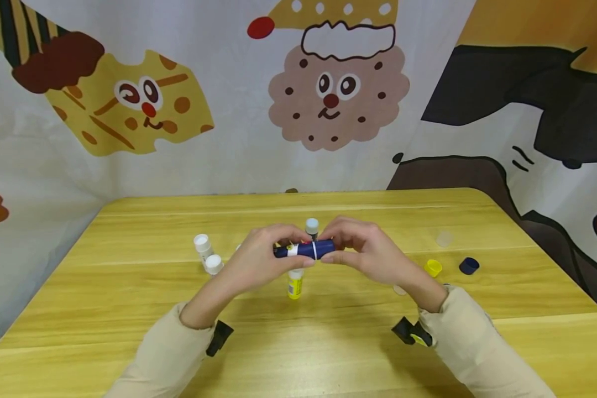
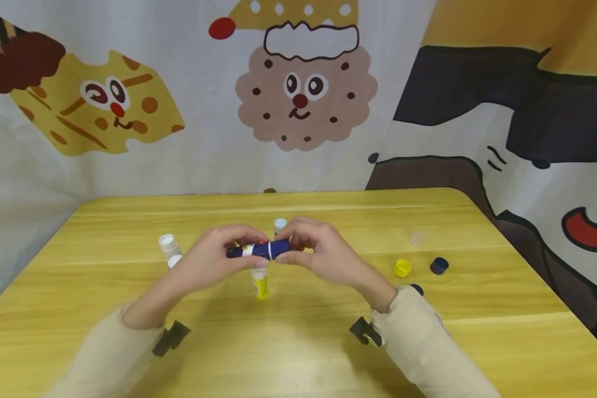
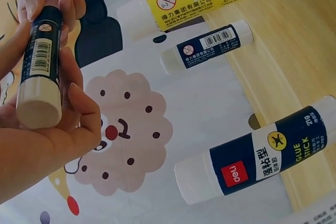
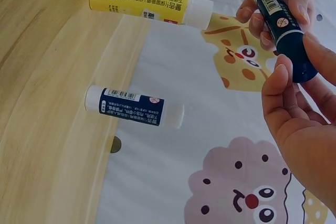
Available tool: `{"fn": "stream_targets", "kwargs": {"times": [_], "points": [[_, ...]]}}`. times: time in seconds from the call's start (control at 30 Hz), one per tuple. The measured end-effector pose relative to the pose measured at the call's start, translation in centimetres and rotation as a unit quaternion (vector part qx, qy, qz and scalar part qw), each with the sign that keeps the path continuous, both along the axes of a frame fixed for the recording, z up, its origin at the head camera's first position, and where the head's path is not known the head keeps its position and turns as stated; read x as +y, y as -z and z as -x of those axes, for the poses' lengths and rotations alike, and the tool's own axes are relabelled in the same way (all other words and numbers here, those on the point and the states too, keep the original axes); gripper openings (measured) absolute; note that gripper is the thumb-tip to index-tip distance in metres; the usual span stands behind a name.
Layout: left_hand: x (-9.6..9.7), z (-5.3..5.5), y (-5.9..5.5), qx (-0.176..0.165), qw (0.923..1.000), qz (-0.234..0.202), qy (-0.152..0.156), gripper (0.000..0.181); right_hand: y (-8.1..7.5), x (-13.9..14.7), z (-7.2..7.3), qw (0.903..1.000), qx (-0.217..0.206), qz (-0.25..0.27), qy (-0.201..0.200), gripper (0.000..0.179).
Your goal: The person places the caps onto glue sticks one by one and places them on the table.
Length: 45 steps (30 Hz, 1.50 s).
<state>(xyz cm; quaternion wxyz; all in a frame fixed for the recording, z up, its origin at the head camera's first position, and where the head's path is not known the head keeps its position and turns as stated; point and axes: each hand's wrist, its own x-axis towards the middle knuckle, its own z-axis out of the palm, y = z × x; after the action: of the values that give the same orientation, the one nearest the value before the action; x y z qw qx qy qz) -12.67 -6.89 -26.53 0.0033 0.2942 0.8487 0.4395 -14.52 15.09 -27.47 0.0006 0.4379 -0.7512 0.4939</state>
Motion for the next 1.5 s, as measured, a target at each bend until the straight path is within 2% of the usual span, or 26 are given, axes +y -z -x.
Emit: {"fn": "stream_targets", "kwargs": {"times": [0.33,0.57,1.03,1.33,1.5], "points": [[-0.3,0.2,0.2,-0.023,0.9996,-0.009,-0.012,0.031,-0.5,0.7,0.0,0.9994,0.007,-0.008,0.032,0.020],[-0.8,0.3,0.4,-0.001,0.9996,0.006,-0.027,0.035,-0.7,1.5,0.0,0.9978,0.004,-0.025,0.061,0.021],[-1.6,0.2,0.9,-0.006,0.9988,0.012,-0.048,0.038,-1.1,4.6,0.4,0.9927,0.013,-0.042,0.112,0.023],[-2.3,0.3,1.6,0.002,0.9984,0.006,-0.057,0.040,-1.5,6.9,0.7,0.9849,-0.003,-0.066,0.160,0.023],[-2.5,0.2,1.8,-0.006,0.9976,0.010,-0.068,0.041,-1.6,8.4,1.0,0.9798,0.006,-0.074,0.185,0.023]]}}
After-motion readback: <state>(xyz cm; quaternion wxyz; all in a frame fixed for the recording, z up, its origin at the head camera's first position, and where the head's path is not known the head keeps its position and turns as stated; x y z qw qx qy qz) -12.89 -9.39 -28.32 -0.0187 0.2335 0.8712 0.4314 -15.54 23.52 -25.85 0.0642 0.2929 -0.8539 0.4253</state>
